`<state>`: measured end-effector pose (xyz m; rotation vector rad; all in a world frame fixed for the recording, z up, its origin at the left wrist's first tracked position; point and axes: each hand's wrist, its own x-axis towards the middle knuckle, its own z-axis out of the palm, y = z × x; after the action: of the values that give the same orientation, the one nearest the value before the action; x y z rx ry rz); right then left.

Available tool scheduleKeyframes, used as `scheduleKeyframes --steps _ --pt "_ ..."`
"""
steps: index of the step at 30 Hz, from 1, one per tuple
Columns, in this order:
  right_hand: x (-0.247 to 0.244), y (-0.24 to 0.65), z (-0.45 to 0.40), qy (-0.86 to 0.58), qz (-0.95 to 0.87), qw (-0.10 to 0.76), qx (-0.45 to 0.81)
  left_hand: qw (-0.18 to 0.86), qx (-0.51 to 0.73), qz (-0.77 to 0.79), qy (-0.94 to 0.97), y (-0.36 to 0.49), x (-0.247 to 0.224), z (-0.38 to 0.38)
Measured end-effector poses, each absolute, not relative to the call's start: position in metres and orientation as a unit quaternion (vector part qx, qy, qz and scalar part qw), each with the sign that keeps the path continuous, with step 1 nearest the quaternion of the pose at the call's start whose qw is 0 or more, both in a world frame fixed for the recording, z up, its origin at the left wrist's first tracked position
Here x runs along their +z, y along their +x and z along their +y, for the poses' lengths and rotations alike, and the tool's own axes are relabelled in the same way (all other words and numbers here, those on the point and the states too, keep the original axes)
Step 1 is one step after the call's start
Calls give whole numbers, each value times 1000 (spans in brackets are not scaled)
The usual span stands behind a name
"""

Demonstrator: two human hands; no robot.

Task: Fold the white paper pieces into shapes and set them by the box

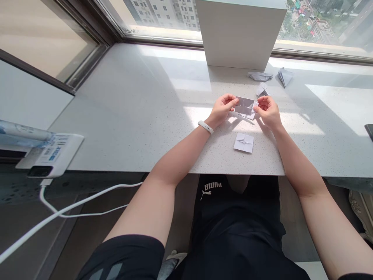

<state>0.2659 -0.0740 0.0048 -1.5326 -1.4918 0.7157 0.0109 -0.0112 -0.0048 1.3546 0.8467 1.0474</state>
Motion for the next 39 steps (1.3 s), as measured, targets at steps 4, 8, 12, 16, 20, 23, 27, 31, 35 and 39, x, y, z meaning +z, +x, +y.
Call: scheduleKeyframes --steps 4,8,12,16,20,23,27,31,35,39 --pt "6 262 -73 -611 -600 436 278 585 424 355 593 8 -1 -13" --pt "5 261 -74 -615 -626 403 258 587 421 352 595 7 1 -14" --pt "4 261 -74 -615 -620 405 269 581 421 348 604 8 2 -15" --pt "6 258 -73 -611 -595 428 298 572 422 351 610 11 3 -17" --pt "9 255 -72 -599 -607 426 302 572 420 349 612 12 1 -16" --pt "8 255 -72 -592 -609 428 310 554 432 360 614 13 -4 -14" --pt "2 257 -70 -575 -580 463 345 553 454 355 601 15 -10 -11" --pt "-9 259 -66 -522 -576 513 364 570 465 335 588 14 -10 -12" --pt "-10 259 -66 -515 -579 515 366 571 472 336 582 14 -8 -14" --pt "-1 256 -71 -523 -559 516 384 563 483 344 576 15 -9 -15"
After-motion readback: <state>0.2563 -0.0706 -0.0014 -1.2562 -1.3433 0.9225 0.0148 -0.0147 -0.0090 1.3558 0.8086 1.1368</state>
